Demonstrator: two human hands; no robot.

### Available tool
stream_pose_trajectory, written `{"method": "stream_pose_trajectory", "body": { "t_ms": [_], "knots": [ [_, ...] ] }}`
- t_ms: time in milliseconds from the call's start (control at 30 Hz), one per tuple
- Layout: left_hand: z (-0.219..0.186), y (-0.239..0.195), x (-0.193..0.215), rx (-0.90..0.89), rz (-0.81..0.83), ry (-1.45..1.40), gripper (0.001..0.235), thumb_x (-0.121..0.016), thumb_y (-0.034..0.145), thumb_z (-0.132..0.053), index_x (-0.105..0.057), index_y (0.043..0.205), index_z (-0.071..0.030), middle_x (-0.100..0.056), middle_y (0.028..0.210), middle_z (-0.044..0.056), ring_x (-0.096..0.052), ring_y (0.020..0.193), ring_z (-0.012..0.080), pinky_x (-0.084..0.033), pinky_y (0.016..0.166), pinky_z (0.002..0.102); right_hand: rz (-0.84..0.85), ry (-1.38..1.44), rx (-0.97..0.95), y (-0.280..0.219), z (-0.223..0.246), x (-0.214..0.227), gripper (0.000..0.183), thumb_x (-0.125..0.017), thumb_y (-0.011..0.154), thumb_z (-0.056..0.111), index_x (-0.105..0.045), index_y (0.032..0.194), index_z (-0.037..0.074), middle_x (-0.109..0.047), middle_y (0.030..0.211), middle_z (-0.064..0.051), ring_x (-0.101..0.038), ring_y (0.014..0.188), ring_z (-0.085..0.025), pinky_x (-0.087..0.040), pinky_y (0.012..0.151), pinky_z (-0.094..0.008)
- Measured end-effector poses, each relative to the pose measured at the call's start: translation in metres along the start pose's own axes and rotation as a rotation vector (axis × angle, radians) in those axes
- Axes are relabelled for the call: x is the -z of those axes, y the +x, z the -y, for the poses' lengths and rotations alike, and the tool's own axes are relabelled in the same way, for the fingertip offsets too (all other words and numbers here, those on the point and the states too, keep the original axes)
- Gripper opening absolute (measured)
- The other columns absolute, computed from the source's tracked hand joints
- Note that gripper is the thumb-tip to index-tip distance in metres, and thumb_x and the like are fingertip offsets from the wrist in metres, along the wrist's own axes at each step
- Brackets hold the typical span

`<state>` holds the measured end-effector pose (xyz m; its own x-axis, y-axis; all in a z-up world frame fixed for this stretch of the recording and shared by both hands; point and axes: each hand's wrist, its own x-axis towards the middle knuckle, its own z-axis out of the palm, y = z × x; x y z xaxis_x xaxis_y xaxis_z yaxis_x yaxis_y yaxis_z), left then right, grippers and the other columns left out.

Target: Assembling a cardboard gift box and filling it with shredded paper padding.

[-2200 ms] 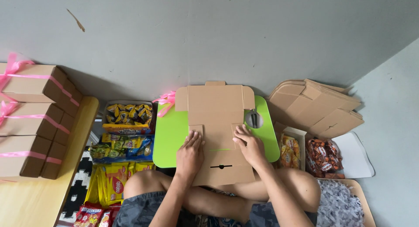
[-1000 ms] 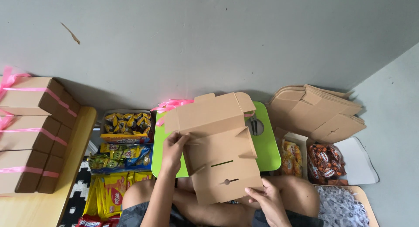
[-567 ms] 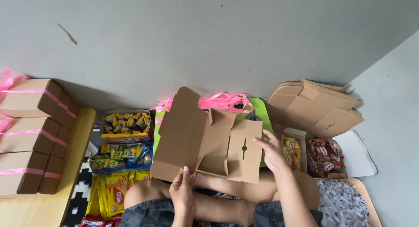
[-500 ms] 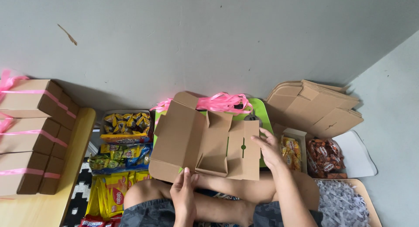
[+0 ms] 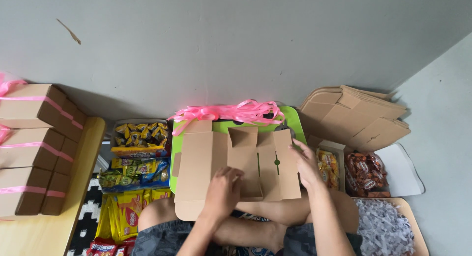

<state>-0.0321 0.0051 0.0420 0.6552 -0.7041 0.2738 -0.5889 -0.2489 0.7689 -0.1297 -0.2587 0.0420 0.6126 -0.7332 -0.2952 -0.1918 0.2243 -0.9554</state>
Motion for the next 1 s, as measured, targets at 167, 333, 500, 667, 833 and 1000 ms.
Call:
{"method": "stream_pose_trajectory", "body": {
  "t_ms": [167, 333, 500, 667, 833, 1000],
  "knots": [
    [0.016, 0.059, -0.012, 0.031, 0.273, 0.448, 0.035, -0.082, 0.08, -0.013, -0.074, 0.114, -0.015, -0.073, 0.106, 0.005, -0.065, 0.114, 0.025, -0.054, 0.094, 0.038, 0.045, 0.227, 0.072, 0.041, -0.058, 0.026, 0.041, -0.07, 0.098, 0.023, -0.064, 0.133, 0.004, -0.072, 0.106, -0.016, -0.074, 0.087, -0.025, -0.063, 0.076, -0.044],
    [-0.015, 0.074, -0.005, 0.13, 0.55, 0.416, 0.084, -0.088, 0.077, -0.025, -0.048, 0.149, -0.006, -0.044, 0.159, 0.013, -0.034, 0.152, 0.0313, -0.046, 0.112, 0.051, 0.129, 0.479, -0.111, 0.045, -0.084, 0.045, 0.057, -0.059, 0.101, 0.051, -0.059, 0.138, 0.008, -0.066, 0.129, -0.017, -0.068, 0.112, -0.033, -0.054, 0.097, -0.05],
    [-0.031, 0.078, -0.008, 0.098, 0.598, 0.641, 0.108, -0.088, 0.067, -0.055, -0.045, 0.151, -0.003, -0.044, 0.159, 0.016, -0.04, 0.148, 0.0318, -0.048, 0.111, 0.047, 0.169, 0.724, -0.173, -0.007, -0.049, -0.005, 0.057, -0.053, 0.102, 0.059, -0.065, 0.127, 0.009, -0.07, 0.12, -0.018, -0.07, 0.103, -0.029, -0.054, 0.093, -0.041],
    [-0.022, 0.077, -0.022, 0.131, 0.621, 0.659, 0.113, -0.085, 0.067, -0.059, -0.041, 0.154, -0.003, -0.039, 0.162, 0.014, -0.036, 0.151, 0.0301, -0.044, 0.114, 0.044, 0.37, 0.513, -0.095, -0.028, -0.024, -0.035, 0.083, -0.028, 0.099, 0.07, -0.049, 0.149, 0.006, -0.054, 0.145, -0.023, -0.049, 0.13, -0.037, -0.038, 0.107, -0.05],
    [-0.024, 0.079, -0.02, 0.142, 0.61, 0.629, 0.115, -0.085, 0.065, -0.061, -0.04, 0.154, -0.003, -0.038, 0.163, 0.013, -0.034, 0.151, 0.0291, -0.043, 0.114, 0.043, 0.357, 0.206, 0.022, -0.059, 0.012, -0.056, 0.084, -0.03, 0.1, 0.068, -0.038, 0.157, 0.006, -0.03, 0.165, -0.023, -0.014, 0.151, -0.047, -0.01, 0.122, -0.06],
    [-0.023, 0.078, -0.022, 0.155, 0.6, 0.628, 0.114, -0.084, 0.067, -0.061, -0.04, 0.154, -0.002, -0.039, 0.162, 0.014, -0.035, 0.151, 0.0291, -0.042, 0.115, 0.042, 0.349, -0.177, 0.165, -0.078, 0.039, -0.072, 0.083, -0.076, 0.09, 0.041, -0.042, 0.154, 0.0, -0.04, 0.156, -0.03, -0.031, 0.147, -0.048, -0.023, 0.119, -0.062]
  ]
}}
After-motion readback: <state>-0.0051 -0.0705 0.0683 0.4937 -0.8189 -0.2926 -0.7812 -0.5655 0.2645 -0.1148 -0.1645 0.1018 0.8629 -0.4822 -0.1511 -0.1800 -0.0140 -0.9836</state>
